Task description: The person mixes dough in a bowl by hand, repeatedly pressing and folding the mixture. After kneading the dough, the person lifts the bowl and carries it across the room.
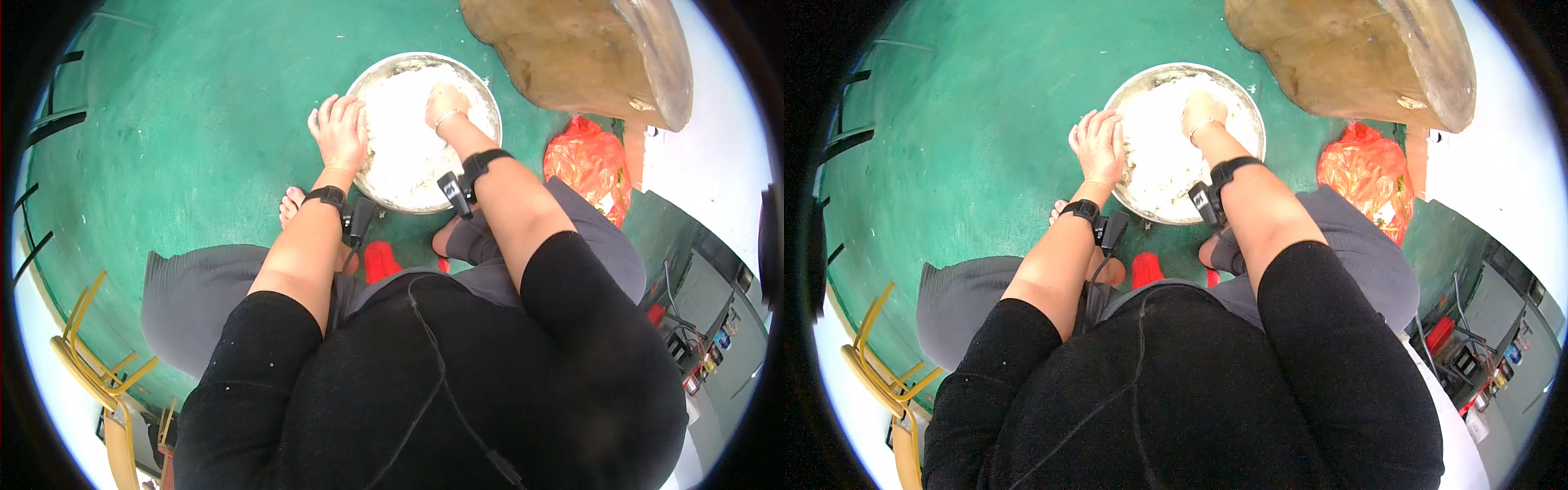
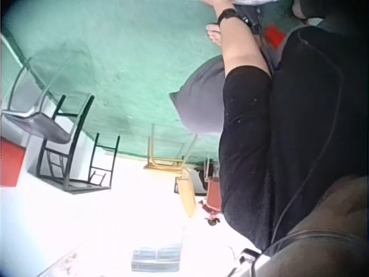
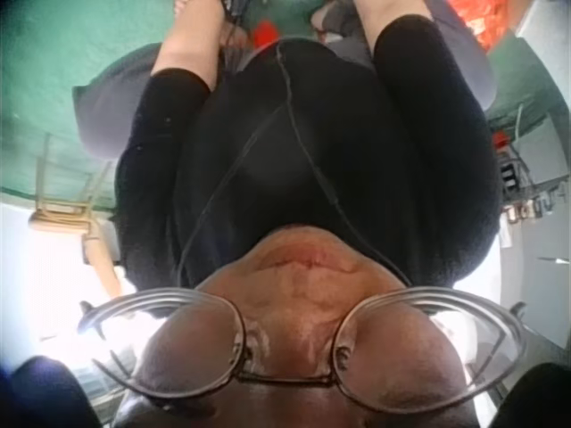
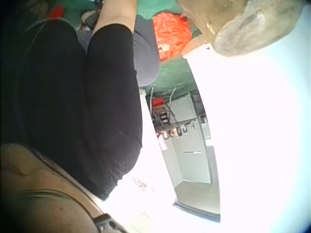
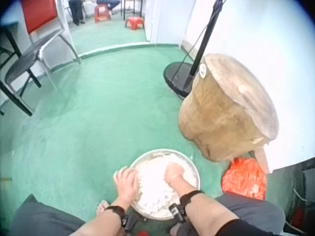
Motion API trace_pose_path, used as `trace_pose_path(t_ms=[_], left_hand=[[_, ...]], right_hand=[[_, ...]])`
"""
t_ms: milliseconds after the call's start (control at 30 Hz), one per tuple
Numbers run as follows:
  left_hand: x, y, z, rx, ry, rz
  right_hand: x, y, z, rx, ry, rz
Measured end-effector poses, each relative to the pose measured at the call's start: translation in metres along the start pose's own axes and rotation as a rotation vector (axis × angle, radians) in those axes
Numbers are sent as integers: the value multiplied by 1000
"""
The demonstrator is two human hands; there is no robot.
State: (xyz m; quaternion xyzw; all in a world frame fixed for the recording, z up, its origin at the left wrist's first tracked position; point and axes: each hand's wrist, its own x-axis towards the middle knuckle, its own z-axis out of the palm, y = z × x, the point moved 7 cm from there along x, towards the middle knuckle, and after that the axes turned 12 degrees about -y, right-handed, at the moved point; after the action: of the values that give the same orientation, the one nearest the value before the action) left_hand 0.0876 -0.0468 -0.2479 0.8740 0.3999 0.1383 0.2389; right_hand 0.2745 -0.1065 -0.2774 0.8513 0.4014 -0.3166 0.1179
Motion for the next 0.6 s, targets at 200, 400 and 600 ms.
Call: trace_pose_path(t_ms=[200,400,600], left_hand=[[-5,-11,-2,-114,31,2],[-3,-5,-5,-134,62,57],[-2,-1,-1,-123,-4,90]], right_hand=[[-71,-33,0,-153,40,-158],[-130,-14,26,-262,205,-403],[-125,-14,49,-300,-58,-422]])
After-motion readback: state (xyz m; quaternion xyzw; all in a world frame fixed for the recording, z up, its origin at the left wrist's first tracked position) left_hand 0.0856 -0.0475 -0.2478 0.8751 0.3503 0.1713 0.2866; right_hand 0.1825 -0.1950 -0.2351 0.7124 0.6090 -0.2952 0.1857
